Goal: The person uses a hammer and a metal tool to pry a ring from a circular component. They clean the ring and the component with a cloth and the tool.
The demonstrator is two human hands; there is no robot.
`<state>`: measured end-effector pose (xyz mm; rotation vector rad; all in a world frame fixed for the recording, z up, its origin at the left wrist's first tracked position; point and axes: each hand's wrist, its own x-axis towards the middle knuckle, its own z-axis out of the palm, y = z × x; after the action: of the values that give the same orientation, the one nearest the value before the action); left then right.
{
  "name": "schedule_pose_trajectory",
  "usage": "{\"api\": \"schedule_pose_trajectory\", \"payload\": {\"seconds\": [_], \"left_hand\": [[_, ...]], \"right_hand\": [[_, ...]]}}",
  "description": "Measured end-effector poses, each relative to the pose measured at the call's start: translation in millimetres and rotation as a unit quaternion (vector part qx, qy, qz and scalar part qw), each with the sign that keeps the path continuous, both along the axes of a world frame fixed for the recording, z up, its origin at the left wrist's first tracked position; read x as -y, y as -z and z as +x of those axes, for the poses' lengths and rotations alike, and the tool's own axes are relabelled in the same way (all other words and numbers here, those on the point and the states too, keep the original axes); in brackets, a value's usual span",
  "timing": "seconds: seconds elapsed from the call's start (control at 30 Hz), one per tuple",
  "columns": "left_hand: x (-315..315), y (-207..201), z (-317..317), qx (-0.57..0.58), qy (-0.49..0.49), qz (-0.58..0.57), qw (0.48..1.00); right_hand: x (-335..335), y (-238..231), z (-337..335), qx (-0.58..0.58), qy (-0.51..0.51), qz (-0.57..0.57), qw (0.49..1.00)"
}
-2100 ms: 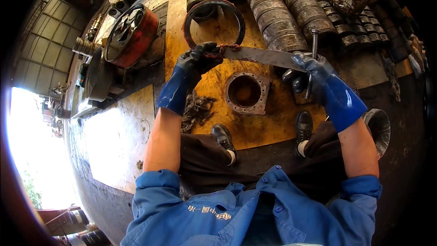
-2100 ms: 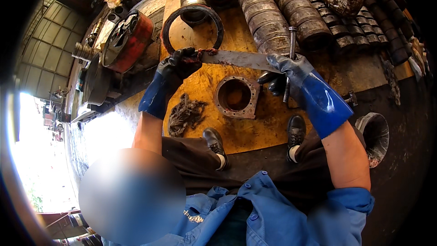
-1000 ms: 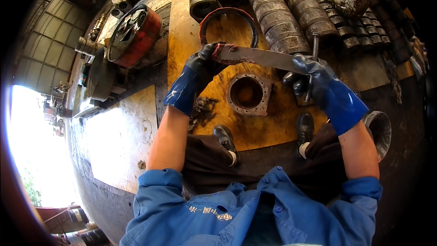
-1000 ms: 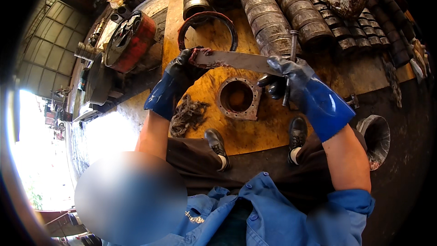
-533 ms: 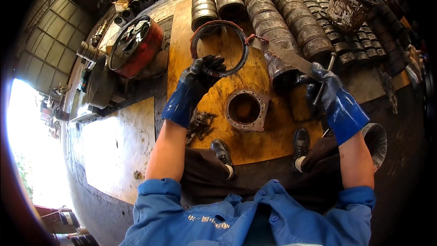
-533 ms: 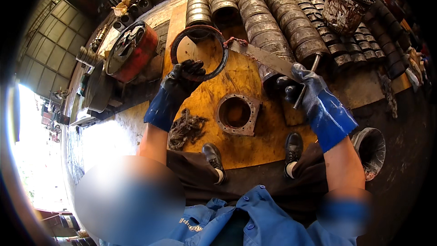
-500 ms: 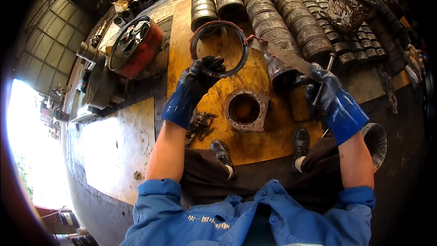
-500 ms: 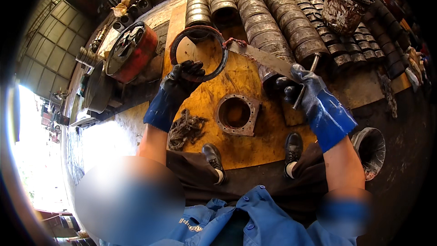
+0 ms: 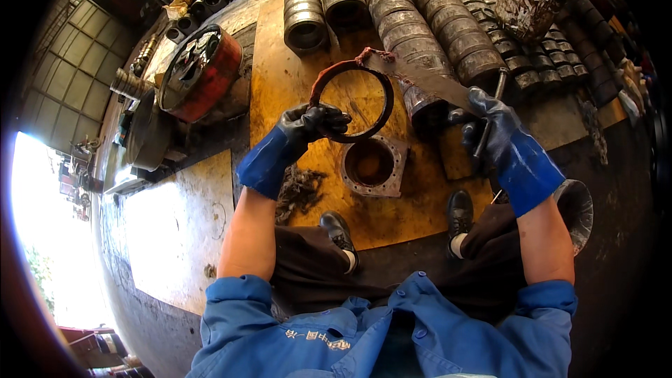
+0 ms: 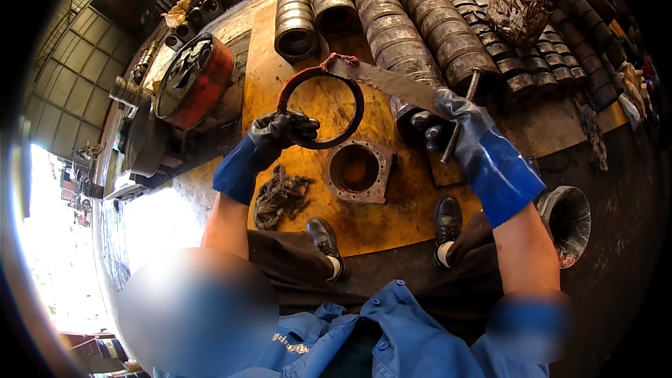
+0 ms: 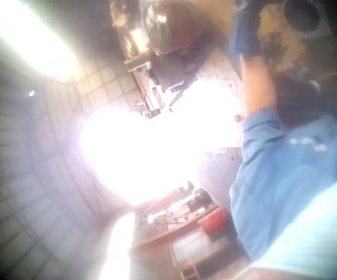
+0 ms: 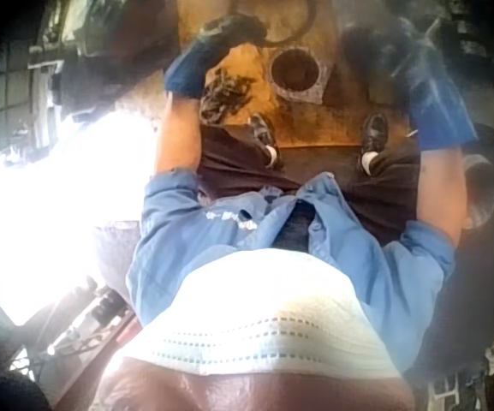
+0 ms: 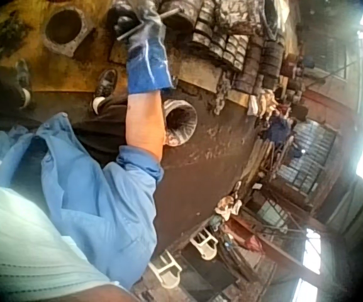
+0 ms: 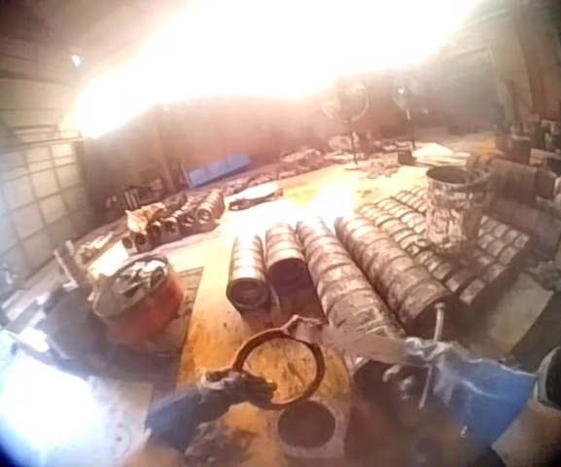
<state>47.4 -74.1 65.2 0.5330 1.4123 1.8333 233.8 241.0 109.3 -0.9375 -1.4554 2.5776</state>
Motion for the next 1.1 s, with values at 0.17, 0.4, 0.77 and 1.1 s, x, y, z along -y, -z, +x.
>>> {"api": "schedule_pose_trajectory", "payload": {"seconds": [0.17,0.4,0.77,1.1], "left_hand": [[-16.9,2.1,-2.0,0.031,-0.027,-0.028,0.999],[-28.1,-4.8,9.2,0.001,-0.016,-0.067,0.998],[-38.7,32.3,-0.9,0.056,-0.046,-0.119,0.990],[-17.5,32.7,-26.9,0.102,-0.060,0.028,0.993]], "right_hand": [[-0.5,-1.8,2.0,-0.027,0.086,-0.046,0.995],[12.9,21.7,-10.2,-0.019,0.091,-0.034,0.995],[17.8,81.8,-18.8,-0.193,-0.073,-0.002,0.978],[3.1,-23.3,15.8,-0.223,0.069,-0.003,0.972]]}}
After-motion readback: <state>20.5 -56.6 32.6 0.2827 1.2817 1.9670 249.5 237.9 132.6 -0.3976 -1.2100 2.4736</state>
